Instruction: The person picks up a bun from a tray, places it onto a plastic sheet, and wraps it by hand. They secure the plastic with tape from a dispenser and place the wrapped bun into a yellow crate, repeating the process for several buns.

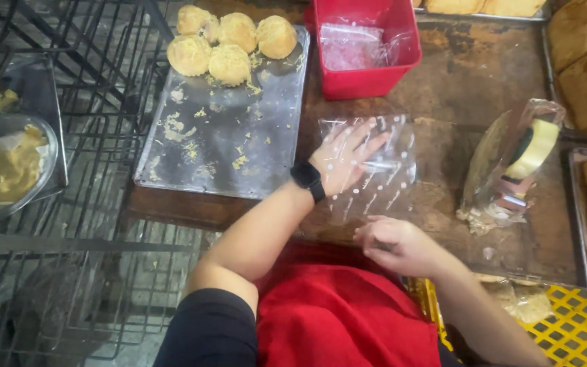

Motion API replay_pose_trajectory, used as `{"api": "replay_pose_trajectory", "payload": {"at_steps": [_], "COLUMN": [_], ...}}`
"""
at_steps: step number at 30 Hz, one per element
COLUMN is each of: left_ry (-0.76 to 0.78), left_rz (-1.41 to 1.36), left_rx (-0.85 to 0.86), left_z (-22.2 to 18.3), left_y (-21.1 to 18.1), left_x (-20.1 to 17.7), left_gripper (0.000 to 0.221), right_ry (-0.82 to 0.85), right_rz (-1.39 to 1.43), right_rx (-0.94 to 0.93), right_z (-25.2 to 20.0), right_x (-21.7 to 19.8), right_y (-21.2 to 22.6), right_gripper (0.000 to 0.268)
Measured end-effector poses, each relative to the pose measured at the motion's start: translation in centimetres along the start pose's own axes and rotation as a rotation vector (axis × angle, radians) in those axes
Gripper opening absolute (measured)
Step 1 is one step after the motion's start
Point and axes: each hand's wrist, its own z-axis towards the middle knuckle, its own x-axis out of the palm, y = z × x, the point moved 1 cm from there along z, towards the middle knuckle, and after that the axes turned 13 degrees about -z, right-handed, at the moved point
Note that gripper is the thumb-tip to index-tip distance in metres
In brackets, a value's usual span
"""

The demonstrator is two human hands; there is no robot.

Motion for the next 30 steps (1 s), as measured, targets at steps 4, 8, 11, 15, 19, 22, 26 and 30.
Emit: {"api": "replay_pose_trajectory", "payload": {"at_steps": [4,8,11,15,19,22,26,30], "left_ry": [0.148,0.377,0.483,0.268,-0.165,-0.374,-0.216,0.015], "left_rz": [0.093,0.245,0.285,0.461,0.468,0.345,0.193,0.218], "left_rx": [0.014,-0.017,-0.08,-0.118,-0.329,-0.627,-0.596,-0.483], "left_z": [0.0,-0.7,-1.3,-1.7,-1.0,-1.2,-0.9,-0.5], "left_y": [-0.2,-1.7,-1.4,3.4,9.6,9.3,5.3,2.4], "left_x": [0.6,-0.3,-1.3,0.3,-1.8,-5.6,-6.0,-1.0], "left_gripper": [0.081,0.069,0.072,0.085,0.053,0.071,0.058,0.057], "right_ry": [-0.403,-0.462,-0.119,0.095,0.106,0.19,0.294,0.277], "right_rz": [-0.351,-0.607,-0.788,-0.845,-0.863,-0.859,-0.871,-0.856], "right_rx": [0.218,0.231,0.36,0.51,0.514,0.567,0.634,0.61], "right_z": [-1.0,0.9,1.8,1.7,1.5,0.9,0.4,0.3], "right_x": [1.5,0.9,2.4,3.3,3.5,3.2,2.7,3.1], "right_y": [-2.7,-3.9,-3.7,-3.8,-2.8,-0.8,1.6,1.7], "right_gripper": [0.019,0.051,0.067,0.072,0.072,0.075,0.078,0.073]}}
